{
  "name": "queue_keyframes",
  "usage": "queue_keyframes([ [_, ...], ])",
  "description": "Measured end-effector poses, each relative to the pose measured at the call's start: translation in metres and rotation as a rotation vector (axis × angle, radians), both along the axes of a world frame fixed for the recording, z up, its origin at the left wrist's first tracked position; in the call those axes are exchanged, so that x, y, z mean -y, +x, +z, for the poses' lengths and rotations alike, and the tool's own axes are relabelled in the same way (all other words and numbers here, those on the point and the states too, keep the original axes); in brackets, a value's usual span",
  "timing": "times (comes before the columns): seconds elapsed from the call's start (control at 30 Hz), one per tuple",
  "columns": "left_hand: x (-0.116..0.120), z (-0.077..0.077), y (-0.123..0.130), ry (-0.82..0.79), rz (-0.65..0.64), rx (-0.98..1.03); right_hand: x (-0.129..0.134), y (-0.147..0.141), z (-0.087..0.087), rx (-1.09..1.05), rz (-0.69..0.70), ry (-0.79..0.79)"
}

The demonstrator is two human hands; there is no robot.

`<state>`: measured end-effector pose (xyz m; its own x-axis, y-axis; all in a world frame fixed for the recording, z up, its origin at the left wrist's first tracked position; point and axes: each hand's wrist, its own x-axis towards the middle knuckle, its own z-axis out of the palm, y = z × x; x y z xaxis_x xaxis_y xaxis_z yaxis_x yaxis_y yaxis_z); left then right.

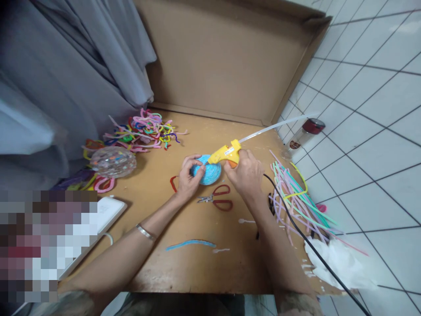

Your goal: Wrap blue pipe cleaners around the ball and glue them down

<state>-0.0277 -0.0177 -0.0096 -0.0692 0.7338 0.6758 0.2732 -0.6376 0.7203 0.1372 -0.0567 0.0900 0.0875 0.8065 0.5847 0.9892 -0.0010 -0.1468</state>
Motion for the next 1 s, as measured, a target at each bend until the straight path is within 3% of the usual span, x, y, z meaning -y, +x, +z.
queue_keyframes([
  [1.0, 0.0022, 0.0035, -0.0007, -0.022, -0.021, -0.026, 0.0065, 0.0003, 0.004, 0.143, 0.047, 0.037],
])
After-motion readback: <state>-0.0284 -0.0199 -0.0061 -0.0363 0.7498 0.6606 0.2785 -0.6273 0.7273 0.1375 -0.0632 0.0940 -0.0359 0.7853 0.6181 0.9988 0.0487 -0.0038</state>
